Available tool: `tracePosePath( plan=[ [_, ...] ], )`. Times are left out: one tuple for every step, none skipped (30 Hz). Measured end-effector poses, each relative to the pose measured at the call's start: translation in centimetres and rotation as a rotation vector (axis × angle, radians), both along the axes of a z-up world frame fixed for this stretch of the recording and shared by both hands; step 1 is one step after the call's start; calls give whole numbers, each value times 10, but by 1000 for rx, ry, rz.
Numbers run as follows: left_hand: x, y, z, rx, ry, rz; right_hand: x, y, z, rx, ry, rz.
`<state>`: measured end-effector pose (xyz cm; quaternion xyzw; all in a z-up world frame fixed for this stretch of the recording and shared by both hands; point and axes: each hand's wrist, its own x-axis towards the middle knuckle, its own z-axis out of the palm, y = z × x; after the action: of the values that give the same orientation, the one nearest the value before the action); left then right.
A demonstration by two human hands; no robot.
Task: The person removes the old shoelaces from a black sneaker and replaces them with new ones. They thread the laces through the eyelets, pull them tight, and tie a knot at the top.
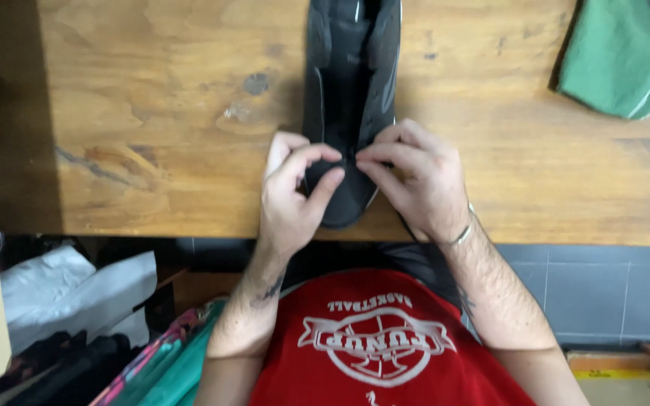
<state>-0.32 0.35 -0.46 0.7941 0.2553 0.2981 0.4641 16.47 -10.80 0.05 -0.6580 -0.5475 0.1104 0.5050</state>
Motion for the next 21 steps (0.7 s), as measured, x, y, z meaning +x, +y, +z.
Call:
tracePosePath(
  plan=[
    [1, 1, -2, 6, -10, -2, 2, 1, -1, 6, -10, -2],
    [2, 2, -4, 2, -18, 14, 4, 3, -3, 13, -20, -6],
    [-2, -2, -6, -19, -8, 34, 1, 0, -6, 3, -13, -6],
    [-2, -1, -6, -30, 0, 36, 1, 0, -6, -8, -5, -4],
    [-1, 1, -7, -8, -29, 24, 2, 1, -7, -14, -3, -1],
    [0, 4, -7, 15, -58, 11, 3, 1, -8, -19, 0, 2],
    [1, 5, -10, 7, -56, 9, 4, 3, -9, -27, 3, 0],
    [2, 6, -13, 23, -76, 13, 5, 4, -11, -25, -1, 7],
    [2, 5, -14, 35, -92, 18, 4, 3, -12, -28, 1, 15],
    [-3, 2, -14, 22, -84, 17, 0, -1, -9, -41, 9, 14],
    [-2, 4, -14, 52, -81, 17, 2, 1, -7, -44, -8, 31],
    [-1, 7, -15, 82, -78, 17, 4, 4, -4, -47, -26, 48],
    [1, 8, -16, 81, -82, 21, 6, 7, -3, -48, -30, 51],
    [3, 9, -19, 88, -92, 33, 9, 11, -2, -37, -20, 60],
    [0, 5, -20, 84, -90, 47, 6, 10, -1, -39, 3, 69],
    [0, 4, -18, 71, -81, 53, 6, 9, -1, -51, 12, 75],
    [1, 6, -16, 80, -93, 42, 7, 11, -1, -52, -16, 80],
    [2, 8, -13, 89, -105, 32, 8, 12, 0, -53, -43, 85],
    [3, 9, -14, 93, -114, 36, 9, 14, 2, -49, -52, 89],
    [3, 10, -15, 102, -112, 35, 9, 16, 3, -47, -60, 96],
    [2, 9, -15, 108, -106, 35, 8, 17, 5, -47, -63, 105]
  ],
)
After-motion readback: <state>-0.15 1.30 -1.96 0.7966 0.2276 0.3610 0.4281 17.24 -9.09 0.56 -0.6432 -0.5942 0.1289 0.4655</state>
